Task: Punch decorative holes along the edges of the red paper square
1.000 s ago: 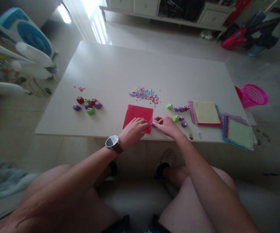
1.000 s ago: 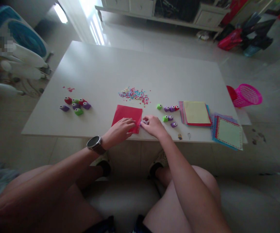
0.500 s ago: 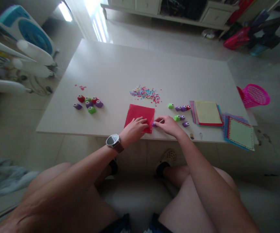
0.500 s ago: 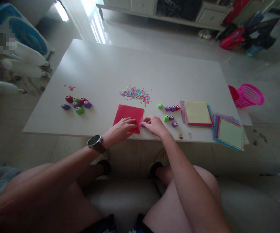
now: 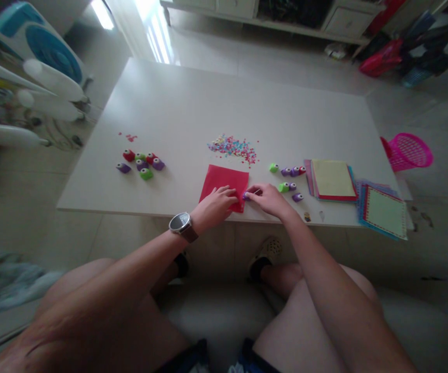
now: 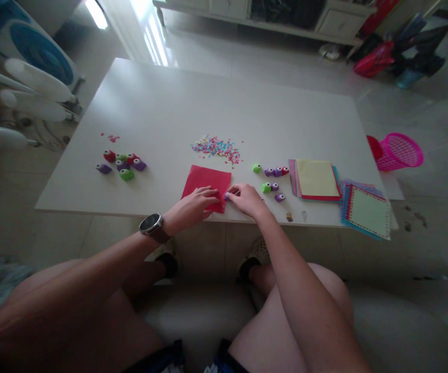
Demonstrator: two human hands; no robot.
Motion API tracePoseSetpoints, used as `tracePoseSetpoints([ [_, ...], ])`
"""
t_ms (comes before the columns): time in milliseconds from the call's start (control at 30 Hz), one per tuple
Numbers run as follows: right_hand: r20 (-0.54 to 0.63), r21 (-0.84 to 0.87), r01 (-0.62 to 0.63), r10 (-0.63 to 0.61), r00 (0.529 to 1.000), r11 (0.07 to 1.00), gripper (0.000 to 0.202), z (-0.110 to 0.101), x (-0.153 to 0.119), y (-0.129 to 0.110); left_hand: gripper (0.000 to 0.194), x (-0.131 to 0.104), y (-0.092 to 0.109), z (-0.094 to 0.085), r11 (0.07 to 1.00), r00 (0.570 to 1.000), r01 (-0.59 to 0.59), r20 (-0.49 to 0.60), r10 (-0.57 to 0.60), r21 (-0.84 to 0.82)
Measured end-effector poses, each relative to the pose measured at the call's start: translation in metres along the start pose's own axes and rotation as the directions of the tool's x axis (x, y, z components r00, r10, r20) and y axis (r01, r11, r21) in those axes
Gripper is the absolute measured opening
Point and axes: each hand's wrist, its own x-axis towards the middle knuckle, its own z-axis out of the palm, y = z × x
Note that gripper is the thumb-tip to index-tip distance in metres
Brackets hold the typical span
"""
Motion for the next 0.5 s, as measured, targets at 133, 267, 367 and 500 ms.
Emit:
tracePoseSetpoints([
  [133,-0.005,0.0,0.015,-0.015,1.0,1.0,0.011,0.0017,-0.0007,-0.0039,0.036,-0.0003,-0.0015,0.001,1.0,1.0,-0.008,-0.001,0.008,-0.002],
  [267,-0.002,0.004,0.027,-0.027,1.0,1.0,0.01,0.0028,-0.001,-0.0061,0.039,-0.0013,-0.0025,0.0011,1.0,1.0,-0.013,-0.005,0.013,-0.009],
  [367,-0.005,0.015,0.026,-0.026,1.0,1.0,0.01,0.0039,-0.0005,-0.0052,0.043,-0.0015,-0.0031,0.0014,1.0,1.0,-0.019,-0.011,0.019,-0.017],
  [500,-0.016,0.015,0.038,-0.038,0.999,0.999,0.01,0.0065,0.0014,-0.0033,0.051,-0.0008,-0.0053,0.0039,1.0,1.0,-0.011,-0.014,0.011,-0.028],
])
